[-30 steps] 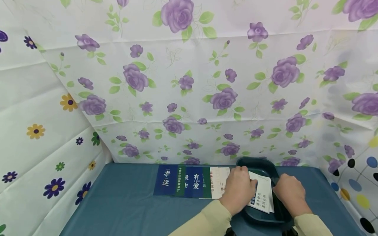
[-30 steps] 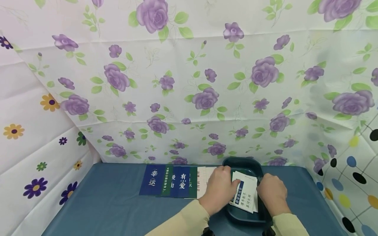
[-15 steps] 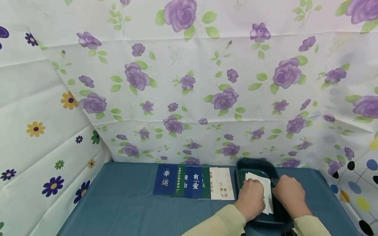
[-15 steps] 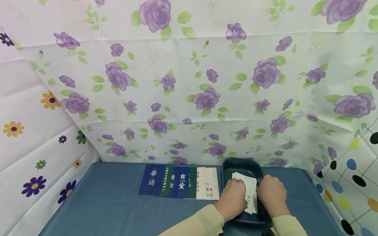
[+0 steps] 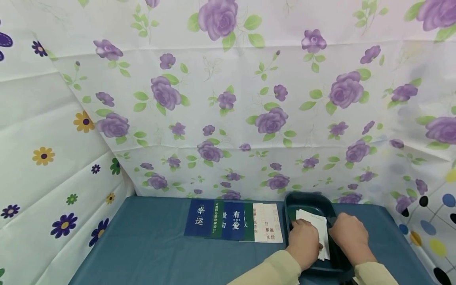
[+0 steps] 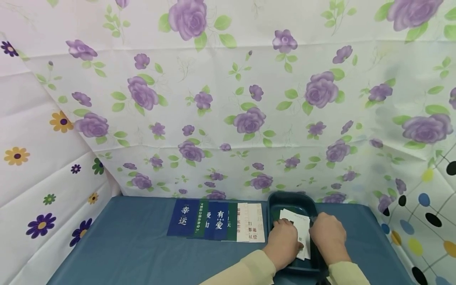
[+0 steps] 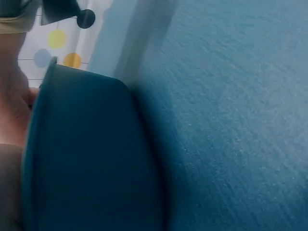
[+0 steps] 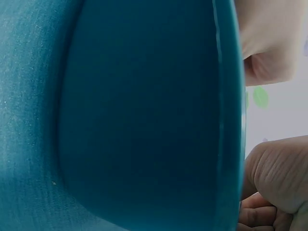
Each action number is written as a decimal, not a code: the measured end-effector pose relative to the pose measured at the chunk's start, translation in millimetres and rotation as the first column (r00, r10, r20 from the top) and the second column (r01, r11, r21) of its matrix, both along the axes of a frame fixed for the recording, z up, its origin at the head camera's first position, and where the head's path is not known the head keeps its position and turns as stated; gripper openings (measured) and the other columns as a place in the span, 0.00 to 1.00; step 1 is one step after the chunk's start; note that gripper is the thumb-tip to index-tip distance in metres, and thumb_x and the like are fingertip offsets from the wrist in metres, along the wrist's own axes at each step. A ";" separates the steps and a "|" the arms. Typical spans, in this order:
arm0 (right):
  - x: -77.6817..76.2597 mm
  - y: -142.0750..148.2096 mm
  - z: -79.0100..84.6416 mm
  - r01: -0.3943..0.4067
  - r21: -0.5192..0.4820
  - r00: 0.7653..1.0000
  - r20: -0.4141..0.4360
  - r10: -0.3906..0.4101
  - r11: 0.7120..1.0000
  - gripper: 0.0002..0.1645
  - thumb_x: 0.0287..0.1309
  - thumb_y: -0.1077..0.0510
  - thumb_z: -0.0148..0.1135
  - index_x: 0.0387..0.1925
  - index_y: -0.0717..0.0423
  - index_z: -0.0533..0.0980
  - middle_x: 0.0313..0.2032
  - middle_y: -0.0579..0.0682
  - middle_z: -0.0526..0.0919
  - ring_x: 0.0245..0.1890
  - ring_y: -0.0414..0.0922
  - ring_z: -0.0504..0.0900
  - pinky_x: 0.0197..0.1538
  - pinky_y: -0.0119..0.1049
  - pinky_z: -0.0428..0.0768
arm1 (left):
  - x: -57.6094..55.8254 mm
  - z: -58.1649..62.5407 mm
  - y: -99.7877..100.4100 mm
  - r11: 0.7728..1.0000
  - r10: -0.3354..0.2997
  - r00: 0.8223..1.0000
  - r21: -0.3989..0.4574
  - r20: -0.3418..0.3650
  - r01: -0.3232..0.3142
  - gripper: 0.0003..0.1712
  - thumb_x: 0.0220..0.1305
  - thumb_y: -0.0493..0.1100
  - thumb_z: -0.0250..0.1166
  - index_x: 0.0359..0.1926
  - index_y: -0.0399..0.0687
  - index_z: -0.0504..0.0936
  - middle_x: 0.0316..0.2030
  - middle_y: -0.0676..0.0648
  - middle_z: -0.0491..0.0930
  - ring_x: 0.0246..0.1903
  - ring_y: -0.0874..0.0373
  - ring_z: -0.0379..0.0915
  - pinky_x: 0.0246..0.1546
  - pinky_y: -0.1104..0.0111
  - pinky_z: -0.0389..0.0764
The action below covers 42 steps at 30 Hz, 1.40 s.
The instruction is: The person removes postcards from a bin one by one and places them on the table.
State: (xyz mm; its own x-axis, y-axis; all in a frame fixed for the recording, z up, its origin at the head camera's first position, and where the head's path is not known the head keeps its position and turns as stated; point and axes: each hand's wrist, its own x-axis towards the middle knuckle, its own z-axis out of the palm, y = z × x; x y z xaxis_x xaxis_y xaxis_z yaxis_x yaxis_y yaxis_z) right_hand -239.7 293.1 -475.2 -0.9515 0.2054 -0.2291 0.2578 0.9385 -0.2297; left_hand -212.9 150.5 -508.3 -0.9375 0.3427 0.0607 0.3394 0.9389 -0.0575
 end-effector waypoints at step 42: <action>1.3 -4.0 2.3 0.008 0.010 1.000 0.021 -0.008 1.000 0.18 0.51 0.53 0.64 0.34 0.67 0.79 0.28 0.62 0.81 0.22 0.51 0.76 0.21 0.45 0.73 | -2.4 6.5 -13.8 0.958 -0.042 0.998 0.281 -0.041 0.052 0.30 0.62 0.46 0.61 0.63 0.45 0.66 0.35 0.50 0.81 0.27 0.65 0.78 0.26 0.75 0.78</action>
